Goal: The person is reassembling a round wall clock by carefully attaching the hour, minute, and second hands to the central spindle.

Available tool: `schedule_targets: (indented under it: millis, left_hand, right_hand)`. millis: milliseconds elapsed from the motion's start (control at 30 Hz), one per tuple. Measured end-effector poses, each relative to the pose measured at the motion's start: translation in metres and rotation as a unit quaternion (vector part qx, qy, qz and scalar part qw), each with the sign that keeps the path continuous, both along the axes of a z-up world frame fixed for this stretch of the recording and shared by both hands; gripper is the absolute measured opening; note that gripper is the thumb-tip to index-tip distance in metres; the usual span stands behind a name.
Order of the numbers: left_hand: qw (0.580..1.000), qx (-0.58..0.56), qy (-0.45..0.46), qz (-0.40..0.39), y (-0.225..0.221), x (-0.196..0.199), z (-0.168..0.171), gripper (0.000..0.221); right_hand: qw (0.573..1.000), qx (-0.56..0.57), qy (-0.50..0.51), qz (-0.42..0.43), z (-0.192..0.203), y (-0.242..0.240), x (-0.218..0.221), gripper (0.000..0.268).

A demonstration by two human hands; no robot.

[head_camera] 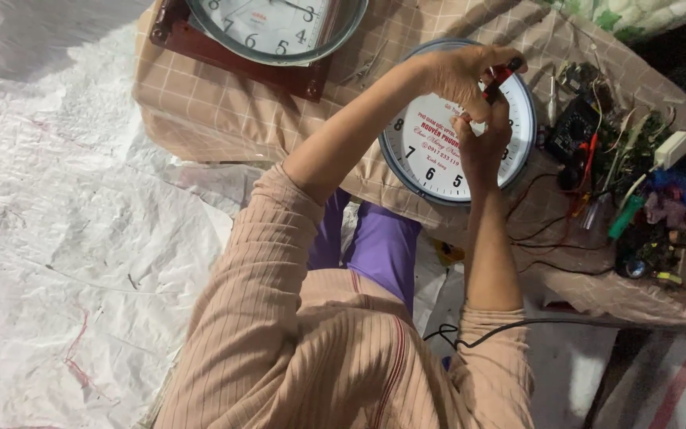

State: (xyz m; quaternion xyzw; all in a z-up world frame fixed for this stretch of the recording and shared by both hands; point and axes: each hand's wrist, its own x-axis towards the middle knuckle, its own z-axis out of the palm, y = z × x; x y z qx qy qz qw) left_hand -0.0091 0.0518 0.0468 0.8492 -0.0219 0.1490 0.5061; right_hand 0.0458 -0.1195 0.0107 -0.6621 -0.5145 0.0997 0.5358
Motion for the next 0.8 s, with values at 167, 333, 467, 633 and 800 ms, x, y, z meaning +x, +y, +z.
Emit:
schedule_targets:
  millis: [167, 333, 467, 633, 800]
  left_hand:
    - [1.000, -0.019, 0.003, 0.014, -0.008, 0.000, -0.021, 0.097]
    - [0.983, 0.025, -0.120, 0.138, -0.021, -0.029, -0.063, 0.098]
    - [0.919, 0.096, -0.133, 0.360, -0.027, -0.068, -0.095, 0.058]
    - [0.889, 0.038, -0.132, 0.438, -0.033, -0.101, -0.125, 0.051]
    - [0.876, -0.003, -0.167, 0.452, -0.041, -0.115, -0.146, 0.048]
  right_hand:
    - [0.999, -0.018, -0.033, -0.017, 0.000, 0.000, 0.007, 0.042]
    - [0.996, 0.003, -0.079, -0.050, -0.025, 0.000, 0.032, 0.028]
    - [0.976, 0.056, 0.207, -0.033, -0.045, -0.006, 0.048, 0.047]
    - [0.938, 0.128, 0.321, -0.004, -0.057, -0.013, 0.055, 0.044]
    - [0.868, 0.222, 0.443, -0.015, -0.073, -0.033, 0.084, 0.029]
